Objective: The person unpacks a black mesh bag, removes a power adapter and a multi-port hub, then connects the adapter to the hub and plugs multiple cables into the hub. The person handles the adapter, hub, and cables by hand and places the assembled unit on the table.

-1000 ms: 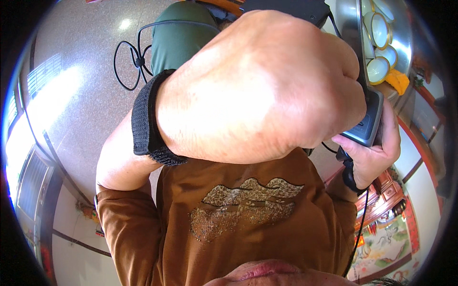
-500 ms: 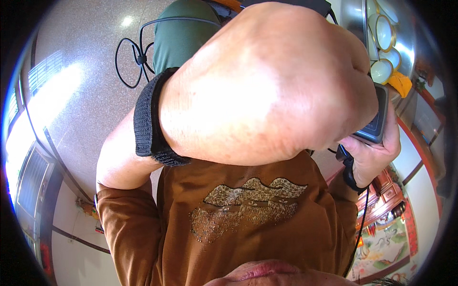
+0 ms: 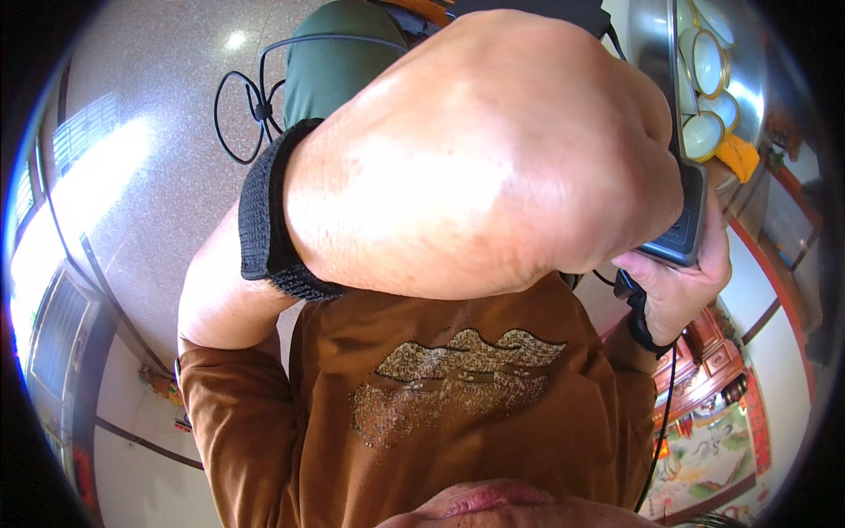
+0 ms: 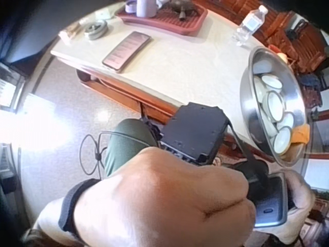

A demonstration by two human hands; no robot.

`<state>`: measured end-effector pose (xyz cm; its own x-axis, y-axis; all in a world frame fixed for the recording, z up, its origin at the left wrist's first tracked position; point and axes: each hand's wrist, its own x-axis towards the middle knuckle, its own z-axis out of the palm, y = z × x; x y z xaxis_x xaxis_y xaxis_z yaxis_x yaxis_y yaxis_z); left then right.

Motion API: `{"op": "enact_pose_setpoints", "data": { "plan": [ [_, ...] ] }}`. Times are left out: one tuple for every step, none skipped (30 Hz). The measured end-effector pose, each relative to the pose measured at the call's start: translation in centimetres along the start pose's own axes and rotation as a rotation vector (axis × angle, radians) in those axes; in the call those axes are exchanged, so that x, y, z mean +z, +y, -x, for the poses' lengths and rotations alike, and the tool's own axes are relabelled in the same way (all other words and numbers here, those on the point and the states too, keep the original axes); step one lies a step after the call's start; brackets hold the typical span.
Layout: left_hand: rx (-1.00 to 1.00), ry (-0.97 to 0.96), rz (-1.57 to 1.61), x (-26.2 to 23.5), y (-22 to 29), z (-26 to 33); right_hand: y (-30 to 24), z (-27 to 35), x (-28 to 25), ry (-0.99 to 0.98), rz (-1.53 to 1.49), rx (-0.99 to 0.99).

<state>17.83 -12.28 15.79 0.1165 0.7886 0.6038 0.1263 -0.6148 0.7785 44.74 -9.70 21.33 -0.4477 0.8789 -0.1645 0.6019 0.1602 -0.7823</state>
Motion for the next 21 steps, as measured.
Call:
{"op": "enact_pose_setpoints", "data": {
  "plan": [
    [-0.024,0.000,-0.016,0.0,0.4,-0.1,0.1,0.0,-0.1,-0.011,0.012,-0.044],
    [-0.047,-0.004,-0.019,-0.1,0.7,-0.2,0.3,-0.1,-0.1,-0.038,0.035,-0.093],
    [-0.071,-0.009,-0.022,-0.2,1.0,-0.4,0.4,-0.2,-0.2,-0.048,0.032,-0.117],
    [-0.093,-0.017,-0.012,-0.4,1.2,-0.7,0.5,-0.2,-0.3,-0.064,0.054,-0.134],
    [-0.098,-0.082,-0.042,-0.6,1.5,-0.9,0.6,-0.2,-0.3,-0.064,0.052,-0.128],
    [-0.102,-0.149,-0.073,-0.8,1.6,-1.1,0.7,-0.2,-0.4,-0.063,0.049,-0.122],
    [-0.088,-0.274,-0.144,-1.4,1.9,-1.2,0.7,-0.1,-0.4,-0.065,0.043,-0.112],
    [-0.081,-0.266,-0.157,-1.4,1.9,-1.3,0.8,-0.1,-0.4,-0.066,0.036,-0.102],
    [-0.074,-0.257,-0.171,-1.4,1.8,-1.4,0.8,0.0,-0.4,-0.068,0.029,-0.091],
    [-0.077,-0.235,-0.159,-1.5,1.7,-1.3,0.8,0.2,-0.3,-0.038,-0.015,-0.061],
    [-0.084,-0.195,-0.138,-1.3,1.4,-1.3,0.8,0.3,-0.2,-0.008,-0.059,-0.031],
    [-0.098,-0.159,-0.103,-1.1,1.2,-1.1,0.7,0.4,0.0,0.015,-0.100,0.016],
    [-0.111,-0.126,-0.075,-0.9,1.0,-0.9,0.7,0.5,0.2,0.025,-0.172,0.052],
    [-0.122,-0.104,-0.049,-0.8,0.7,-0.7,0.7,0.6,0.3,0.028,-0.242,0.101],
    [-0.136,-0.087,-0.030,-0.7,0.6,-0.4,0.7,0.5,0.5,0.031,-0.260,0.098],
    [-0.147,-0.069,-0.011,-0.6,0.4,-0.2,0.7,0.5,0.6,0.024,-0.324,0.129],
    [-0.158,-0.056,0.005,-0.6,0.4,0.0,0.7,0.4,0.8,0.037,-0.296,0.091],
    [-0.167,-0.042,0.018,-0.5,0.3,0.1,0.7,0.2,0.7,0.013,-0.244,0.057],
    [-0.174,-0.039,0.031,-0.5,0.3,0.3,0.7,0.0,0.8,-0.003,-0.196,0.032],
    [-0.181,-0.030,0.038,-0.5,0.2,0.4,0.6,-0.1,0.7,-0.017,-0.117,-0.009],
    [-0.186,-0.025,0.045,-0.5,0.2,0.4,0.5,-0.3,0.8,-0.029,-0.100,-0.021]
  ]
}}
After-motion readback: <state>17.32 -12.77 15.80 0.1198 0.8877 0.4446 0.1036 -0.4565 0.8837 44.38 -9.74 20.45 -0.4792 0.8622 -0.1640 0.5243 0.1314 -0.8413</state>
